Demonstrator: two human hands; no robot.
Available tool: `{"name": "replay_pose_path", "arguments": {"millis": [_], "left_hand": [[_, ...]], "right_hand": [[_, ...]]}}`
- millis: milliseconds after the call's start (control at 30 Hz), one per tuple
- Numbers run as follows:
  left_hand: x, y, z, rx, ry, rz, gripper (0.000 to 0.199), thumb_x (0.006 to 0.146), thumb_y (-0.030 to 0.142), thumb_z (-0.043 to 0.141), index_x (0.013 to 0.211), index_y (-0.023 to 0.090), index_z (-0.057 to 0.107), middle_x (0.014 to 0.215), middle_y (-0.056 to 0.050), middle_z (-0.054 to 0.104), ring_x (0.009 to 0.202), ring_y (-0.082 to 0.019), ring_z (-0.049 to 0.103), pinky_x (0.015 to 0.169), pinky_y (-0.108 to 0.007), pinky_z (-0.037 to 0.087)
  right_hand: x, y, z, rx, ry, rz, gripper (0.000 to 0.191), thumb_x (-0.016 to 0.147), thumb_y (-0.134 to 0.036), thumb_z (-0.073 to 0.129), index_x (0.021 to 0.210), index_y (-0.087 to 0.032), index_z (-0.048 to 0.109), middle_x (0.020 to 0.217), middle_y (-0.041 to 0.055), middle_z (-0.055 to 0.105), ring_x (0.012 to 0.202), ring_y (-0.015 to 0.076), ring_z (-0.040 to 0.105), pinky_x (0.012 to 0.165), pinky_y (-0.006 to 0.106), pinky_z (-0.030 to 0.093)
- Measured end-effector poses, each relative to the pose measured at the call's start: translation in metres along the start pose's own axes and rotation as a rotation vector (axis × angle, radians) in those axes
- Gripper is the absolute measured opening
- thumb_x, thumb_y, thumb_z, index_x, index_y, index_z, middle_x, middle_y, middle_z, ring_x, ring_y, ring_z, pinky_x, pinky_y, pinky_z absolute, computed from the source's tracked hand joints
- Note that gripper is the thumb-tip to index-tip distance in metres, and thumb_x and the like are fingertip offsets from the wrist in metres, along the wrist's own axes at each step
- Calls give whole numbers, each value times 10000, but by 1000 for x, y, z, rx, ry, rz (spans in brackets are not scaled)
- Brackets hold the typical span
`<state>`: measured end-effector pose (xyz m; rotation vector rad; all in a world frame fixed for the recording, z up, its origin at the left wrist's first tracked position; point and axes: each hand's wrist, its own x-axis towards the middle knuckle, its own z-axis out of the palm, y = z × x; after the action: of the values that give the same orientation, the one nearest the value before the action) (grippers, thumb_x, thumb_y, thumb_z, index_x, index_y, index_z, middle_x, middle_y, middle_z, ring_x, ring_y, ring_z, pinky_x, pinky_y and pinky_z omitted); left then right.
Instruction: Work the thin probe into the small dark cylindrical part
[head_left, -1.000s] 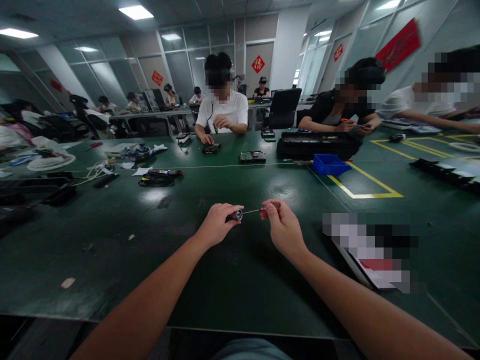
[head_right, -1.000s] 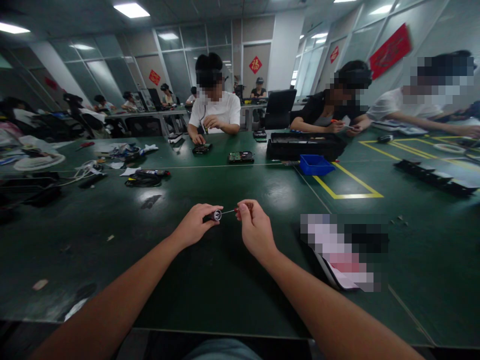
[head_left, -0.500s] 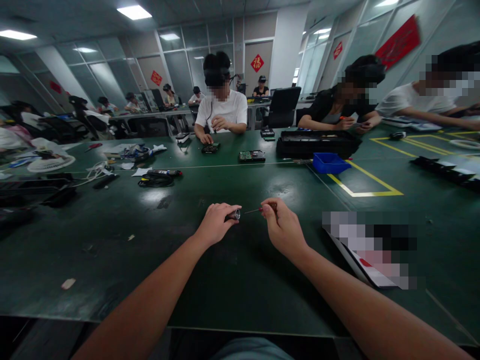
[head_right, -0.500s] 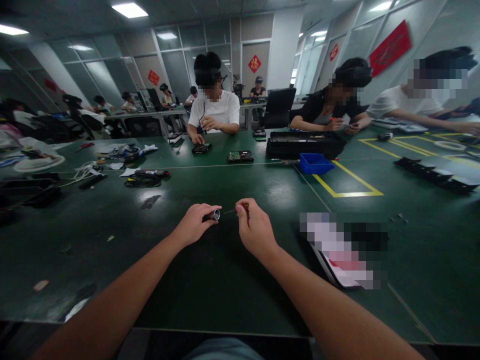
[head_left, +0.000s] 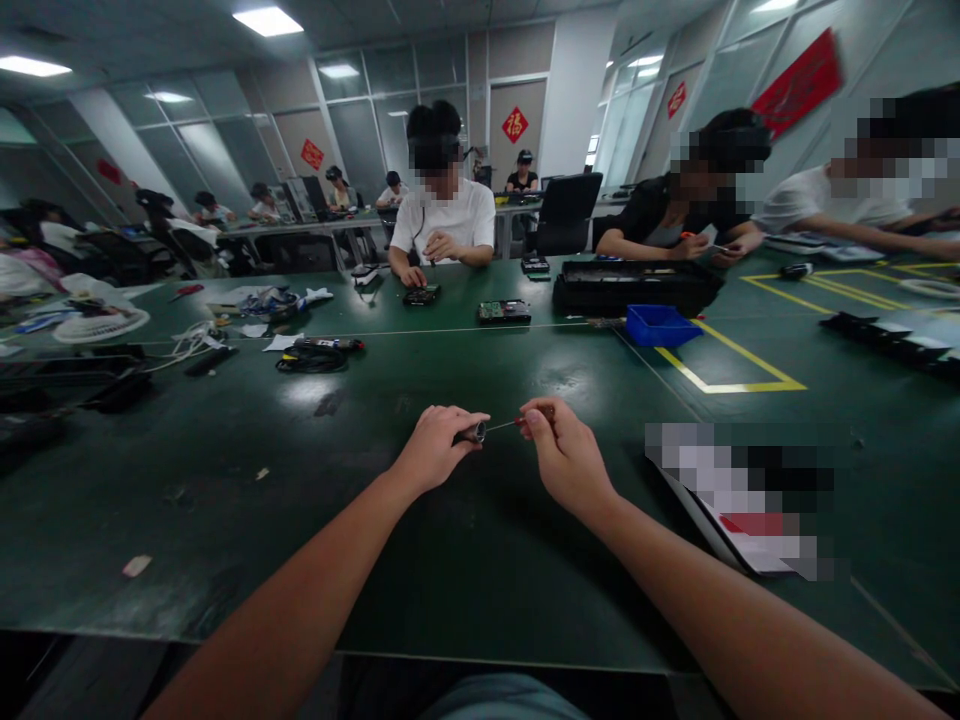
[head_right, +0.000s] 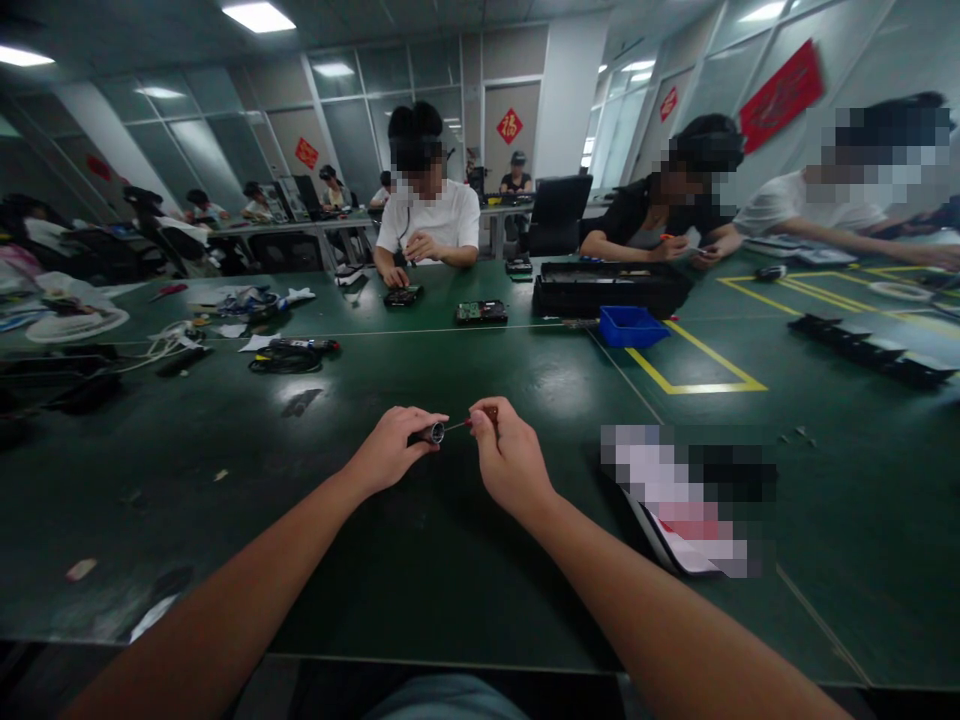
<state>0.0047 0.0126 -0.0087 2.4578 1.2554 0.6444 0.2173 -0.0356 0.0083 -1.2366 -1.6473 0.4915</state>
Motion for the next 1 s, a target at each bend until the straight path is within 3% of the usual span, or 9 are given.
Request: {"name": "replay_pose_path", "arguments": {"millis": [533,733,867,1000], "left_hand": [[1,-2,0,-41,22,-61,406,869,207,692,1266,272,643,1092,-40,677,1043,-239,587,973,-428,427],[3,0,-1,-228,161,-184,352,833,172,706,1178,216,652,1151,-54,679,1052,-224,626,956,-356,477],[2,0,-5,-310,259,-252,387,883,216,642,1263,229,570,1171,-53,659,1050,-208,622,956,-354,472],[-2,4,-12,-302,199,-281,346,922,367,594,1228,214,543,1047,-49,655,886,-194,621,816,-341,491]], "right_hand": [[2,1,0,-107,-6,-25,163,995,-308,430,961,-218,561,821,43,673,749,201,656,692,319,456],[3,2,-1,-104,10,1,179,999,-320,429,973,-215,572,835,43,673,766,204,656,701,323,459],[2,0,-2,-84,9,17,193,1003,-328,426,994,-215,582,838,44,673,780,206,658,683,317,461],[2,-1,-3,-77,8,24,195,1003,-328,428,1003,-213,586,841,44,672,779,202,657,676,311,460]]}}
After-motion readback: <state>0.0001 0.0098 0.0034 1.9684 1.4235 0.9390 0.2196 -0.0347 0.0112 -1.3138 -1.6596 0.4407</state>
